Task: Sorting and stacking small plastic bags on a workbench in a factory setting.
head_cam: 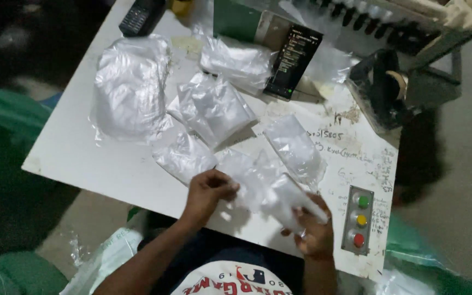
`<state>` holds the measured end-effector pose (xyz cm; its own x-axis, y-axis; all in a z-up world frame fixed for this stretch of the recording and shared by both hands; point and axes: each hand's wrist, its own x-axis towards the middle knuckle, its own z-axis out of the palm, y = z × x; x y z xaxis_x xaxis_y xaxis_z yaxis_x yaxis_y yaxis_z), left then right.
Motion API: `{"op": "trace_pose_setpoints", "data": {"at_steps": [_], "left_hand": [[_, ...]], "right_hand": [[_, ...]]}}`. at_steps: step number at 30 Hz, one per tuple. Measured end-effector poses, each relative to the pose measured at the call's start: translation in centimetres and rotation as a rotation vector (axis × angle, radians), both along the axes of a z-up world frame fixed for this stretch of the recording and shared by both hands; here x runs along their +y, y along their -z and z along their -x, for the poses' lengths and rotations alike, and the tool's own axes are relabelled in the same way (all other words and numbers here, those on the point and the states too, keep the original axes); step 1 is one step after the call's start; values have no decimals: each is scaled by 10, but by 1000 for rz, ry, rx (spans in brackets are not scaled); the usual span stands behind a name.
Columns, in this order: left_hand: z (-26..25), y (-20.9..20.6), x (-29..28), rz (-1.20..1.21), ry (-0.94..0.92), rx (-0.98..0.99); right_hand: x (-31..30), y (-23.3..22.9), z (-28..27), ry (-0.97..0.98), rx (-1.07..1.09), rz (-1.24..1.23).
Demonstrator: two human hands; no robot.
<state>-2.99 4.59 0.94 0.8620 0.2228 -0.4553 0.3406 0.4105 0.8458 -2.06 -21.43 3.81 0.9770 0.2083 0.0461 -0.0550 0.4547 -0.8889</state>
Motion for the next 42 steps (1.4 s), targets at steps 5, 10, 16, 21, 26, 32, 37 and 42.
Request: {"op": "trace_pose_setpoints", "data": {"at_steps": [5,10,16,21,26,32,37,42], "left_hand": [[-8,13,-30,715,440,-841],[-28,32,-44,-616,142,-707],[-52,39,-47,-1005,399,-865],[-42,37,-63,-1376,553,-1292],[-26,47,-91,-822,112,-924],[-53,-14,-93,-1060,-46,-1195],[-27,-8,-109,-1156,58,-1381],[-14,-12,-111,-1068,135,-1321]], "right_hand": [[42,-8,4,61,351,180],[-1,34,-17,237,-288,489],[-7,7,-31,-155,-607,1149],[13,23,-6,249,-385,1208],[34,-7,-5,548,489,114],[17,35,-12,614,-756,891],[11,33,-26,512,-262,718],[15,32,-24,409,559,-110]]}}
